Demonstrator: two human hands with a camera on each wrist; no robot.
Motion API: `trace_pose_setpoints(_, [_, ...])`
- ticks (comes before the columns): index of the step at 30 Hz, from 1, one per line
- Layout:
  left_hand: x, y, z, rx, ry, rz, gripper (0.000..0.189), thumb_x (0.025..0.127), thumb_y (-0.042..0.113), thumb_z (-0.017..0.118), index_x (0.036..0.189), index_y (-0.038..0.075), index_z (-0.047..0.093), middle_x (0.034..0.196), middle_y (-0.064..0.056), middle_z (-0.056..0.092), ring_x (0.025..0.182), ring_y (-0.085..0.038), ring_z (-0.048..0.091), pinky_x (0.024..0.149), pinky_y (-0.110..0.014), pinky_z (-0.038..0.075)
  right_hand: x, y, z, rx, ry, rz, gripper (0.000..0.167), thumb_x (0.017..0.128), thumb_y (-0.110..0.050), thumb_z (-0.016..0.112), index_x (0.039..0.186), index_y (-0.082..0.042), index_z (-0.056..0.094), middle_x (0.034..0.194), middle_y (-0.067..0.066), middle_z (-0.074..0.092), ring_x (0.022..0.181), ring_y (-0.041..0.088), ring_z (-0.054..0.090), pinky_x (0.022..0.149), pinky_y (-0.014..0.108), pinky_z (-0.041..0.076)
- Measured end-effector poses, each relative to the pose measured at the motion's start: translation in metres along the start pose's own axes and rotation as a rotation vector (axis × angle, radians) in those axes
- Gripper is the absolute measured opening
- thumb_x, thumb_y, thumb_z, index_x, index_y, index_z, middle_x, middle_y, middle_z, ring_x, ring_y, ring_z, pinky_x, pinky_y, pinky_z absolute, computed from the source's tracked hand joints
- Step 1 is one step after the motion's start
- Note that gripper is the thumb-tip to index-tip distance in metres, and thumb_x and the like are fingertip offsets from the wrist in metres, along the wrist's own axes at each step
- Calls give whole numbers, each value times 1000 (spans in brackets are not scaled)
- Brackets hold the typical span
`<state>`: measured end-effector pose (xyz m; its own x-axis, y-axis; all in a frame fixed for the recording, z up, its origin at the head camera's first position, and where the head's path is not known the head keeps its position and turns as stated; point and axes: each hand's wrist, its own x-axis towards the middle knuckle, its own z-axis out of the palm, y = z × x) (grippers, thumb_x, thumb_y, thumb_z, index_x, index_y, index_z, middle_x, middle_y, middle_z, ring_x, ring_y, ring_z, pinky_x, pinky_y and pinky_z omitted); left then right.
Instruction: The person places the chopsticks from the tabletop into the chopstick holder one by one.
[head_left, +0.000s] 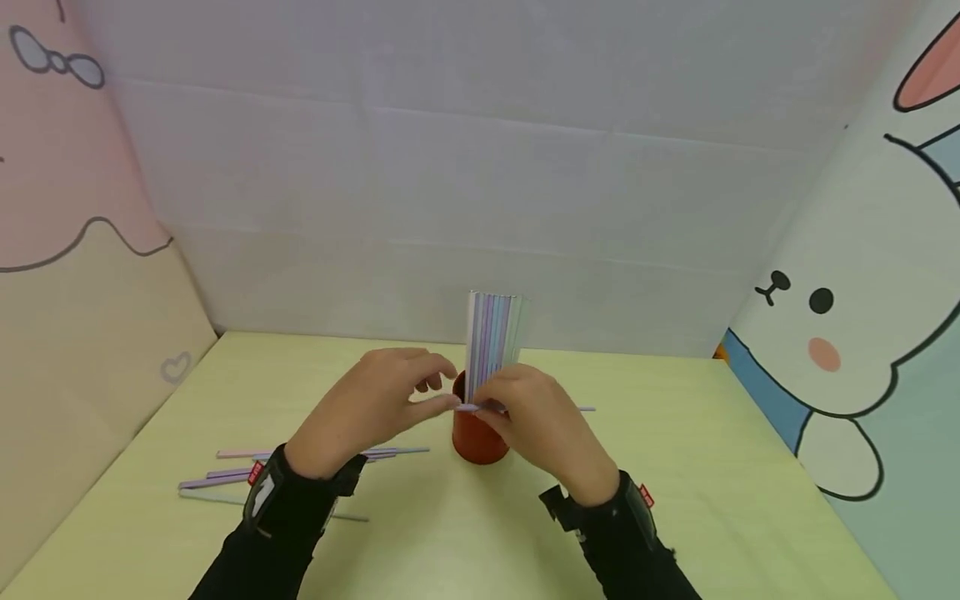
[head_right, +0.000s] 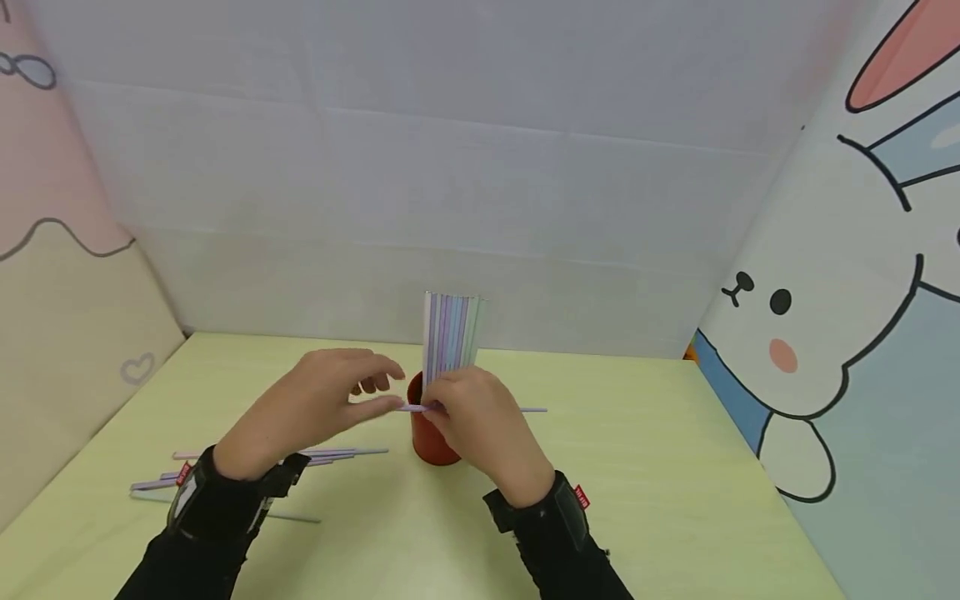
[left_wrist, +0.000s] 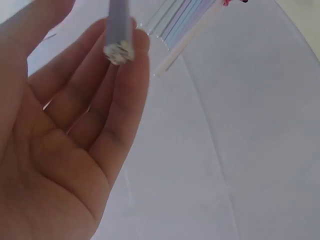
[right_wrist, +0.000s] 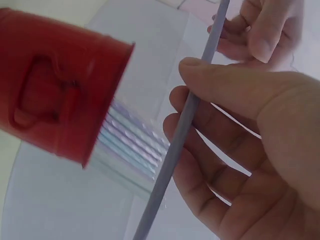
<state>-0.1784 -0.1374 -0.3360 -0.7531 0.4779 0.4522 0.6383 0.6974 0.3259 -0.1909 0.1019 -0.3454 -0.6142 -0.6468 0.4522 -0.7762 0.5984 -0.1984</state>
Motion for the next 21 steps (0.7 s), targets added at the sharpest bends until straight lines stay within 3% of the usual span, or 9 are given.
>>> trace_pose_setpoints(4, [-1,-20,-4,-122,144,-117,32,104,28,73,133,14,71,105,3,76,92,-12,71,82,-32,61,-3,9,-14,39,51,49,14,87,-6,88,98,-9,80,91,-1,75,83,12,68,76,28,62])
trace_pose_setpoints(7, [-1,-39,7,-281,176,-206,41,107,32,67,145,16,63,117,-1,75,104,-15,72,93,-35,60,-6,15,-23,79,126,63,13,89,-6,87,99,-9,80,90,-1,74,80,9,68,73,28,62])
trace_pose_setpoints(12, [2,-59,37,-503,90,-340,65,101,42,75,156,18,51,141,-8,66,127,-25,66,107,-45,56,-8,21,-31,159,312,94,14,90,-5,86,102,-7,79,91,0,76,79,10,69,69,32,63])
trace_pose_setpoints(17, [6,-58,61,-552,-1,-357,83,92,43,84,159,13,45,153,-9,57,137,-32,59,112,-48,52,-6,25,-33,344,501,129,17,90,-2,84,106,-5,79,96,3,78,81,11,72,74,22,61])
trace_pose_setpoints(21, [8,-54,75,-587,-59,-354,92,88,40,89,161,10,41,159,-12,51,141,-36,54,114,-51,49,-4,27,-32,553,593,192,17,93,1,79,110,1,76,104,9,77,87,11,74,83,22,62])
